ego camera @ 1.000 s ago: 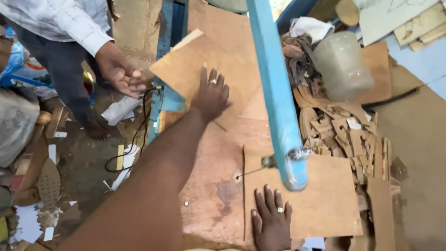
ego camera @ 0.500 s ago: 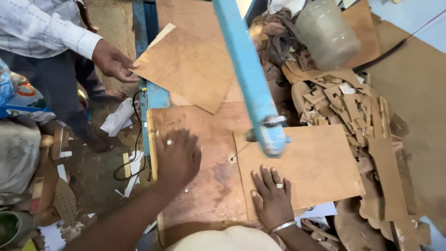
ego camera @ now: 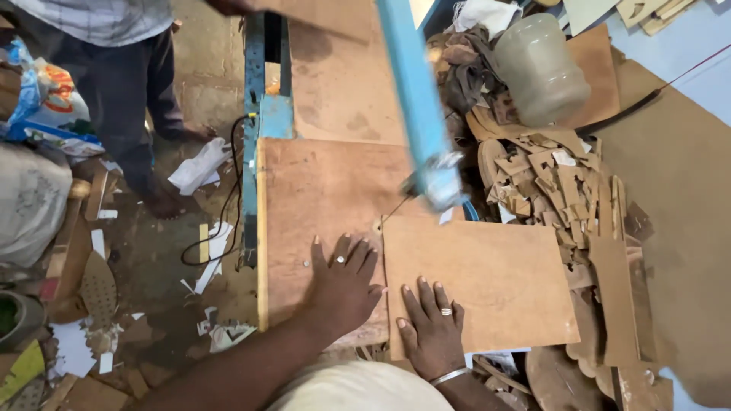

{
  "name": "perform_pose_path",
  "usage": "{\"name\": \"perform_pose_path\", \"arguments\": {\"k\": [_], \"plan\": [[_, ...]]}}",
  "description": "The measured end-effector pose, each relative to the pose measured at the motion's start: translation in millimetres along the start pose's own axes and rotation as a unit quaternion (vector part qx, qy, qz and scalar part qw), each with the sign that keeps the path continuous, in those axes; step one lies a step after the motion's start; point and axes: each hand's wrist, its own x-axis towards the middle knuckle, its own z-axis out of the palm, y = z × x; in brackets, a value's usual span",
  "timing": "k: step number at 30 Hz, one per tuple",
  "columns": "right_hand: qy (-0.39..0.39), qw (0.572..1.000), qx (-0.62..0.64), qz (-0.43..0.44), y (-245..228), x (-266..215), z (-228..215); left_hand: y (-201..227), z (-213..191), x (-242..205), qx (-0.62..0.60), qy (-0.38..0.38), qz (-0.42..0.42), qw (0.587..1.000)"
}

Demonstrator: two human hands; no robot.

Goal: Using a scroll saw to cut out a curved shape from a wooden board.

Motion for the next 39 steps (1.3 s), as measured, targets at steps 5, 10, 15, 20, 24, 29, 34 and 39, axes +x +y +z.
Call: {"name": "perform_pose_path", "arguments": {"k": [5,10,15,20,24,29,34,39], "plan": [[0.007,1.0,0.007,-0.013,-5,-13,-8,15,-5,-5,0.0,-0.067,-0.003,0.998],[-0.016,1.0,0.01,-0.025,-9,-21,-19,23,-5,-18,0.019,-0.103,-0.013,0.994],[-0.006,0.998,0.029,-0.052,-11,-22,-28,25,-4,-21,0.018,-0.125,-0.039,0.991],[-0.03,0.997,0.04,-0.056,-18,-21,-35,27,-8,-26,0.0,-0.133,-0.065,0.989],[-0.049,0.993,0.065,-0.08,-27,-17,-39,15,13,-25,-0.021,-0.066,-0.105,0.992],[-0.095,0.984,0.097,-0.116,-46,0,-53,-9,21,3,-0.024,-0.023,-0.146,0.989],[-0.104,0.977,0.123,-0.143,-45,16,-55,-24,9,38,0.006,-0.063,-0.213,0.975],[-0.03,0.968,0.211,-0.131,-5,47,-41,-23,10,42,0.038,-0.086,-0.201,0.975]]}}
